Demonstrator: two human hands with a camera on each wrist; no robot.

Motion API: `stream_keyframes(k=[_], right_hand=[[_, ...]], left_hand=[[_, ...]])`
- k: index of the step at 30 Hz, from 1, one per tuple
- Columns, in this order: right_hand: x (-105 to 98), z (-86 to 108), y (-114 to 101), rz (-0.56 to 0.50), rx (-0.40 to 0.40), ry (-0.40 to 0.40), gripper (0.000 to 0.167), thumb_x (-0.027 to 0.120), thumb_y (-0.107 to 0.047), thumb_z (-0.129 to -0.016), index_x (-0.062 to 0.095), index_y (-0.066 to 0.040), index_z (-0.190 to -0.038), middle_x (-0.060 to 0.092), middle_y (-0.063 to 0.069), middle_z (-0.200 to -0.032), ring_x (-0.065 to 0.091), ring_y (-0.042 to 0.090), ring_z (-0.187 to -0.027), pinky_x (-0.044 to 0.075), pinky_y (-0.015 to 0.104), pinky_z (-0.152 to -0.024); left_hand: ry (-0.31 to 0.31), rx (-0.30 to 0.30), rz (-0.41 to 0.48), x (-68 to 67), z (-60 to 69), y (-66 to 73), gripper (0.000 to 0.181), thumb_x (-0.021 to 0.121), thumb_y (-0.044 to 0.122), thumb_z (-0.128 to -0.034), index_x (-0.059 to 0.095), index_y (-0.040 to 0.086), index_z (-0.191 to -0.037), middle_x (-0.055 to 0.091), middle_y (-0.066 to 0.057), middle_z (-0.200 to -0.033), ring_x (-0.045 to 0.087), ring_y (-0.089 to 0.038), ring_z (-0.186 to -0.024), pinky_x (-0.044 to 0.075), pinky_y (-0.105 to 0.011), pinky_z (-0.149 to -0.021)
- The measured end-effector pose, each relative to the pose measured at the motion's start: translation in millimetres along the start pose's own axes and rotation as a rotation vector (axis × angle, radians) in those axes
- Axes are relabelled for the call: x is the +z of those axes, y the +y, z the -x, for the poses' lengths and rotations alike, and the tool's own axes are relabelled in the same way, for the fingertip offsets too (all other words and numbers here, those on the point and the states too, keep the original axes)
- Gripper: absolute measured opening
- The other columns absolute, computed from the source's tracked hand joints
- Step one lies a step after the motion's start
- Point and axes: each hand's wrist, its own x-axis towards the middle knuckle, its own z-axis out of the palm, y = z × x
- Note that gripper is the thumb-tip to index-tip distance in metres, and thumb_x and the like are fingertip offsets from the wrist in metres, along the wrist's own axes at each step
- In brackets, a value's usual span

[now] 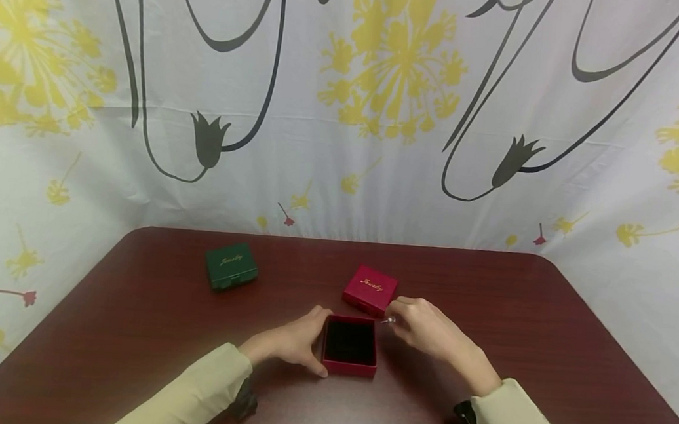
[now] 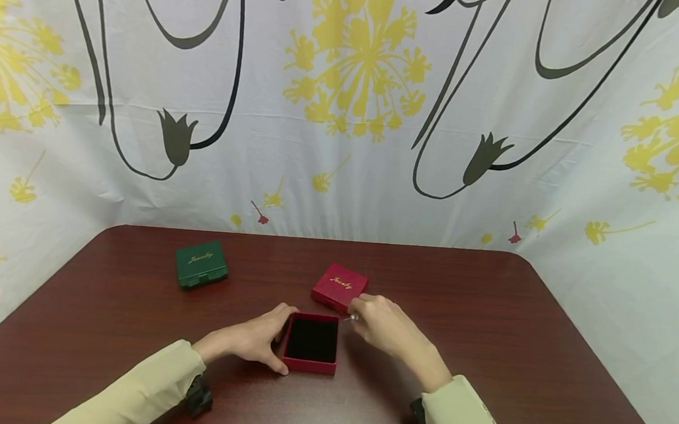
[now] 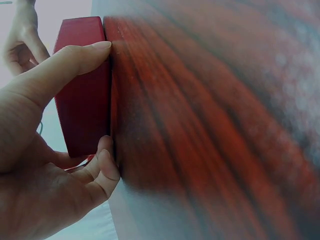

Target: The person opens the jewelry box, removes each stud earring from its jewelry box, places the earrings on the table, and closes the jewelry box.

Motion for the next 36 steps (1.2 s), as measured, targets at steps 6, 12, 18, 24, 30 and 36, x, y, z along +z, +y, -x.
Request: stream_keyframes(k=[6, 12, 18, 24, 30, 36], right_hand=[[-1.3, 6.5, 8.8, -0.024, 0.028, -0.006, 0.013, 0.07, -0.001, -0.071, 0.063, -0.006, -0.081, 0.057, -0.002, -0.074, 0.054, 0.006, -0.062, 0.045, 0.017, -0.055], [-2.5, 11.9, 18.2, -0.02, 0.023, 0.012, 0.012, 0.07, -0.001, -0.071, 0.063, -0.006, -0.081, 0.06, -0.002, -0.074, 0.055, 0.005, -0.063, 0.045, 0.019, -0.055], [-4.9, 16.5, 24.4, -0.021, 0.044, -0.001, 0.011, 0.068, -0.001, -0.072, 0.062, -0.006, -0.079, 0.061, -0.002, -0.074, 0.053, 0.005, -0.061, 0.044, 0.02, -0.054], [-5.3, 21.1, 30.5, -0.005, 0.072, -0.01, 0.011, 0.069, -0.001, -0.071, 0.061, -0.006, -0.077, 0.06, -0.003, -0.072, 0.051, 0.005, -0.06, 0.043, 0.022, -0.054], [-5.5, 25.3, 36.5, 0.001, 0.089, -0.02, 0.01, 0.069, -0.001, -0.071, 0.062, -0.007, -0.076, 0.06, -0.003, -0.071, 0.049, 0.005, -0.06, 0.042, 0.022, -0.054], [-6.8, 29.8, 43.1, 0.0, 0.105, -0.037, 0.01, 0.068, 0.001, -0.071, 0.061, -0.006, -0.075, 0.059, -0.003, -0.07, 0.051, 0.006, -0.06, 0.043, 0.022, -0.053]], left_hand=[[0.003, 0.005, -0.003, 0.3, 0.1, -0.9, 0.086, 0.082, 0.027, -0.0594, 0.033, 0.002, -0.125, 0.037, 0.0, -0.106, 0.041, -0.013, -0.099, 0.039, -0.027, -0.088], [-0.001, 0.004, 0.001, 0.6, -0.4, -1.6, 0.086, 0.082, 0.027, -0.0594, 0.032, 0.002, -0.125, 0.036, -0.001, -0.108, 0.041, -0.014, -0.1, 0.039, -0.027, -0.088], [-0.001, 0.006, -0.007, 1.0, -0.8, -2.2, 0.086, 0.082, 0.026, -0.0594, 0.033, 0.001, -0.125, 0.037, -0.001, -0.109, 0.041, -0.015, -0.102, 0.039, -0.028, -0.089], [0.001, -0.008, -0.019, 1.6, -0.2, -1.7, 0.088, 0.082, 0.027, -0.0596, 0.031, -0.001, -0.126, 0.037, -0.003, -0.111, 0.041, -0.016, -0.104, 0.039, -0.029, -0.09], [0.006, 0.001, -0.015, 1.9, -0.2, -2.0, 0.087, 0.082, 0.027, -0.0593, 0.032, 0.001, -0.125, 0.037, -0.002, -0.109, 0.041, -0.015, -0.102, 0.039, -0.028, -0.089], [0.01, 0.006, -0.016, 2.0, -0.4, -2.2, 0.085, 0.082, 0.027, -0.0593, 0.033, 0.002, -0.124, 0.036, 0.0, -0.106, 0.041, -0.013, -0.1, 0.039, -0.027, -0.089]])
